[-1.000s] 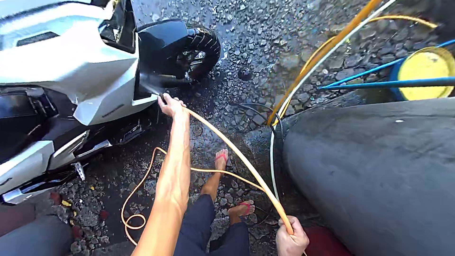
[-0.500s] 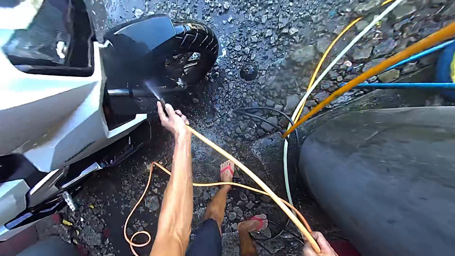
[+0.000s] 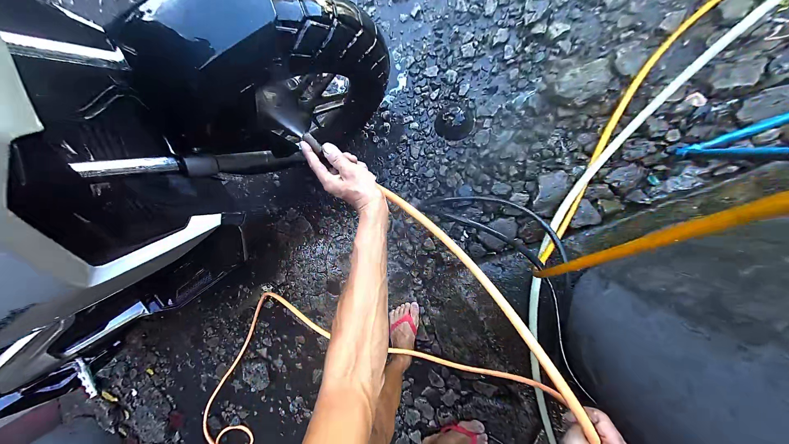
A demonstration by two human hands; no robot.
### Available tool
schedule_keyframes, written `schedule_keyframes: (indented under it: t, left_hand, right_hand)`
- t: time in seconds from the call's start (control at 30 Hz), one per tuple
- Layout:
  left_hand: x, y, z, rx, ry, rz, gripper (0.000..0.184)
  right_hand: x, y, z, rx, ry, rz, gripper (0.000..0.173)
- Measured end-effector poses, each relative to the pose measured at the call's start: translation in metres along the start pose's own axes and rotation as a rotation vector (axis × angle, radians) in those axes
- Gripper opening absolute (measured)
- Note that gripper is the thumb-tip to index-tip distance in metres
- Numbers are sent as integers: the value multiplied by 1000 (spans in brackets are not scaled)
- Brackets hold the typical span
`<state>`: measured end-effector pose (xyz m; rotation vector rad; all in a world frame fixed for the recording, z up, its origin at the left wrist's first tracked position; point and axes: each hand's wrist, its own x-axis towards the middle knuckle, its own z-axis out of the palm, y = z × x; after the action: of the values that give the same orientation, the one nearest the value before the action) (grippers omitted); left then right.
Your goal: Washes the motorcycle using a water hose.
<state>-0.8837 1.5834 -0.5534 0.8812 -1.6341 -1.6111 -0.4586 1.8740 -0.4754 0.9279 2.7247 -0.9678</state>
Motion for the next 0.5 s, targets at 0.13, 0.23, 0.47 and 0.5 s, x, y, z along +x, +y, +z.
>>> schedule_keyframes:
  t: [0.13, 0.23, 0.47, 0.5]
  left_hand:
    - [11, -8, 8, 26, 47, 21, 49]
    - [23, -8, 15, 5, 19, 91, 48]
    - [47, 16, -83, 79, 20, -168, 48]
    - [54, 16, -102, 104, 25, -207, 48]
  right_hand:
    - [32, 0, 14, 31, 24, -89, 13]
    - [32, 0, 23, 26, -8, -141, 14]
    - [18, -11, 13, -9, -50, -117, 13]
    - [16, -12, 9, -17, -80, -137, 13]
